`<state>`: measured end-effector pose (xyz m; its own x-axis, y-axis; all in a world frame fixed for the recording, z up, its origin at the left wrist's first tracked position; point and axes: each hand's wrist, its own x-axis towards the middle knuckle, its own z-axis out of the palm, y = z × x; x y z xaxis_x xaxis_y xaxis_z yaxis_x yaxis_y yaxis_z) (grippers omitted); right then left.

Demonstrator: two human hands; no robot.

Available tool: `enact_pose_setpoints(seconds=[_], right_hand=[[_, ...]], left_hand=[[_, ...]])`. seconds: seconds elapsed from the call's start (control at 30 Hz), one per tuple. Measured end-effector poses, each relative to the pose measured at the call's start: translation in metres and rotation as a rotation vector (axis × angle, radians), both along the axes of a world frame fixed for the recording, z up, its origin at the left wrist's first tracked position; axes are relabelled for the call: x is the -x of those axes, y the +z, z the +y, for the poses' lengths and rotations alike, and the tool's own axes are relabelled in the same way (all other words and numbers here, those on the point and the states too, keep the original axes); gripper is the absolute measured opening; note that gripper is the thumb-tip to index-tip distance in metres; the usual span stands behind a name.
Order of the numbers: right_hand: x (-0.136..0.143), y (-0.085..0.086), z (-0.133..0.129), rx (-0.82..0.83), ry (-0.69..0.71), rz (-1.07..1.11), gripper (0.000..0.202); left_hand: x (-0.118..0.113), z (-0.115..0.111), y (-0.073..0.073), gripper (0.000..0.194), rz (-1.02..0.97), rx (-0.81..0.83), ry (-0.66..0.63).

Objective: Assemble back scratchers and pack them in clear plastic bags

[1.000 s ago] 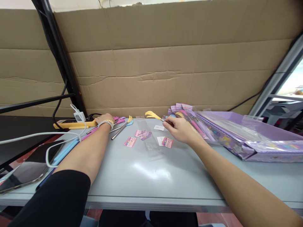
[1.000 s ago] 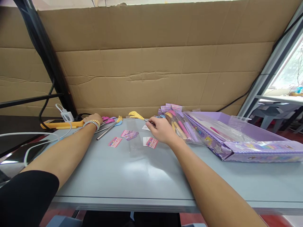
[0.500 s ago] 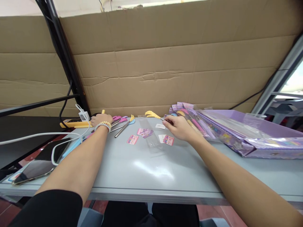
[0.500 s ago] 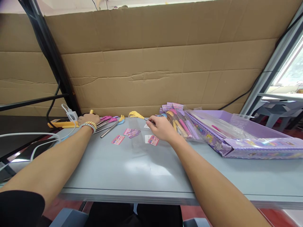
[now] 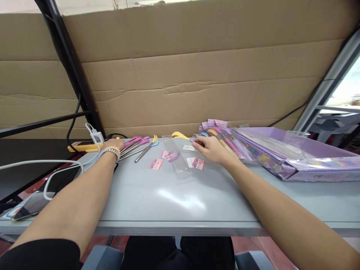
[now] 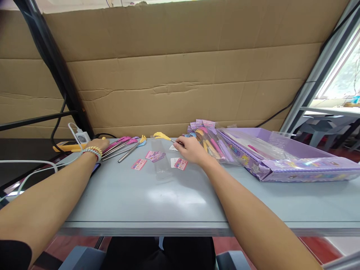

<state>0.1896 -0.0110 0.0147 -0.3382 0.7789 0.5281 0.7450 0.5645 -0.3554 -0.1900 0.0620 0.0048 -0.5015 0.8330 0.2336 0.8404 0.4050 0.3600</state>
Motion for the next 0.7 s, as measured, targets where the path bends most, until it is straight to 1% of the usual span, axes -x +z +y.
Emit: enact_pose_setpoints(seconds=[0.13,0.3,0.4,0.5,0.6,0.7], right_hand=[[0.001,-0.001,0.000,0.008,-0.006,-0.009,0.026],[0.001,0.000,-0.001,0.019,0.007,-0.015,0.026],[0.001,0.001,-0.002,0.016,0.017,-0.015,0.026],[0.002,0.000,-0.002,0.008,0.022,-0.013,0.027],[0.000,0.000,-0.002,-0.015,0.016,0.011,0.027],[-0.003,-0.001,-0.001,-0.033,-0.012,0.050,0.028]], left_hand=[[-0.013,-0.001,0.001,0.051,-0.008,0.063,0.054],[-0.031,-0.002,0.004,0.052,-0.018,0.062,0.019],[-0.041,-0.010,0.006,0.052,-0.046,0.048,0.023],[-0.060,-0.021,0.010,0.049,-0.074,0.033,0.030],[-0.088,-0.032,0.018,0.047,-0.067,-0.026,-0.053],[-0.116,-0.043,0.032,0.046,-0.079,-0.069,-0.210]])
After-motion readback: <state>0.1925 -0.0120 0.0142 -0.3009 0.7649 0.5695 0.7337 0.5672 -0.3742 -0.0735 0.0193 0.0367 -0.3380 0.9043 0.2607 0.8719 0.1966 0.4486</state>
